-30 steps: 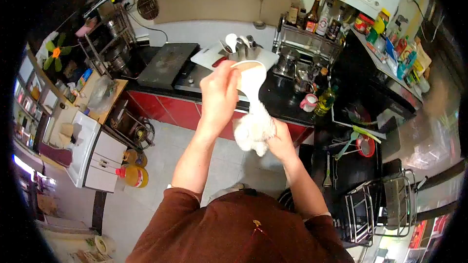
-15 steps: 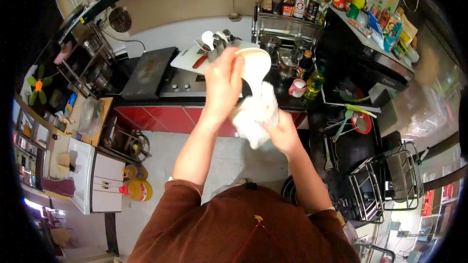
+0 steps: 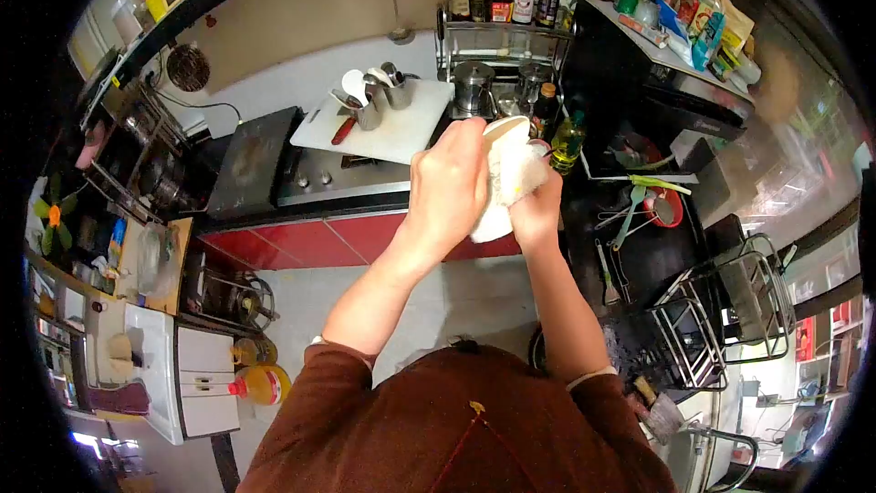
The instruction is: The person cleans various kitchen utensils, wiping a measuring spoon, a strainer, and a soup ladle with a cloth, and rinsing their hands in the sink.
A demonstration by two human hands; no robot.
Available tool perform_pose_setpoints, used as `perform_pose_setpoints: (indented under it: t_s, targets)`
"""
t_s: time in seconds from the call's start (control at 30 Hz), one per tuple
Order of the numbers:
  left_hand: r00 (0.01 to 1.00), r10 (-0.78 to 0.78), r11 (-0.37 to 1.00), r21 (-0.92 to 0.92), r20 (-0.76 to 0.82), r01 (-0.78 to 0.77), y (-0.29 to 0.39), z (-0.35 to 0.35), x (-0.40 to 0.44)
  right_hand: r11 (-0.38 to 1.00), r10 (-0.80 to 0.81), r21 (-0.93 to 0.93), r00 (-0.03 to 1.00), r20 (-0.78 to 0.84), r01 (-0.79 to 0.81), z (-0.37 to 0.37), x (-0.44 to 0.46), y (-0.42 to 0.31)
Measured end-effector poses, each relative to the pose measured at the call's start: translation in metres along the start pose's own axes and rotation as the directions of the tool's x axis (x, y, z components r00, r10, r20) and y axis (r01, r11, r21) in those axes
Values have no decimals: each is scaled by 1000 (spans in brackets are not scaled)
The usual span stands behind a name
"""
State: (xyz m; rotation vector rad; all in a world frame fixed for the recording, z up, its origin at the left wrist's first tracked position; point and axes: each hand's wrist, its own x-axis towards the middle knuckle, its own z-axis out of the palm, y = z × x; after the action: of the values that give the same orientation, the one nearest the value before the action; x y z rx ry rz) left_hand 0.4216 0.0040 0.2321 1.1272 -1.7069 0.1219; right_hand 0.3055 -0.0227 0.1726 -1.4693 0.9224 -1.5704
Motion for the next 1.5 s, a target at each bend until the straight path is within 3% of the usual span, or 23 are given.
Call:
perform_pose_setpoints:
  t_s: [0.07,0.23,0.3,0.37,0.43,0.47,0.5,0.57,0.63,0.67,0.7,0.77,0.8,0.83,0.97,1.03,1.07,1.1,1.17,1.27,1.3,1.37,1.5]
  targets:
    - [1000,-15,1000,8,-20,15,-12,2,-1,1000,21,15,1000,5,-22,0,-1,6]
    - [998,-62,998,-12,10,62,-35,-7,16,999,13,27,956,293,-21,-10,-21,6]
    - [974,-223,968,-131,-38,216,-52,-14,27,995,70,-95,918,391,-35,-12,-30,5]
    - [972,-234,961,-147,13,234,-53,-17,31,987,159,-82,906,392,-137,-12,-33,-6]
    - [917,-380,887,-236,117,398,-53,-19,33,982,112,72,852,511,-172,-20,-30,2]
    - [907,-406,840,-345,116,420,-64,-19,34,940,234,74,788,569,-332,-24,-32,4]
    - [894,-434,779,-451,114,436,-78,-18,36,941,230,77,788,571,-330,-32,-36,13]
    - [858,-471,464,-770,203,437,-99,-21,42,890,162,254,784,599,-378,-49,-45,45]
    - [894,-345,210,-905,284,369,-116,-15,39,849,336,257,847,412,-462,-50,-39,49]
    - [883,-224,-135,-910,413,392,-120,-13,34,827,415,244,842,344,-507,-45,-27,31]
    - [852,-144,-332,-835,504,438,-118,-9,29,549,359,679,871,335,-488,-47,-20,44]
    - [826,-1,-565,-682,564,465,-114,9,17,646,238,722,964,119,-249,-42,-5,30]
    - [809,62,-631,-605,585,485,-111,17,13,812,206,554,978,24,-185,-37,2,12]
    - [797,86,-651,-571,598,500,-104,24,9,932,142,332,989,32,-145,-42,11,17]
    - [741,129,-702,-466,659,538,-91,53,-9,954,41,299,985,-169,12,-19,26,-11]
    - [645,66,-750,-388,761,535,-86,61,-22,987,-155,19,976,-155,159,1,27,-23]
    - [661,34,-707,-450,750,546,-82,63,-24,890,-414,-214,910,-11,403,11,29,-17]
    - [659,35,-708,-447,751,546,-80,67,-29,681,-601,-386,776,189,622,21,29,-12]
    - [701,-217,-774,-557,679,300,-77,75,-43,636,-518,-530,819,246,561,32,24,-10]
    - [503,-405,-404,-643,764,651,-81,82,-47,885,-330,-289,930,162,364,22,39,11]
    - [506,-385,-370,-631,772,681,-77,80,-46,936,-253,-201,950,181,288,19,44,12]
    - [506,-382,-336,-626,774,704,-74,77,-44,949,-159,-236,963,218,210,19,42,9]
    - [501,-354,-213,-589,790,779,-72,71,-36,997,15,-82,999,32,-12,19,46,18]
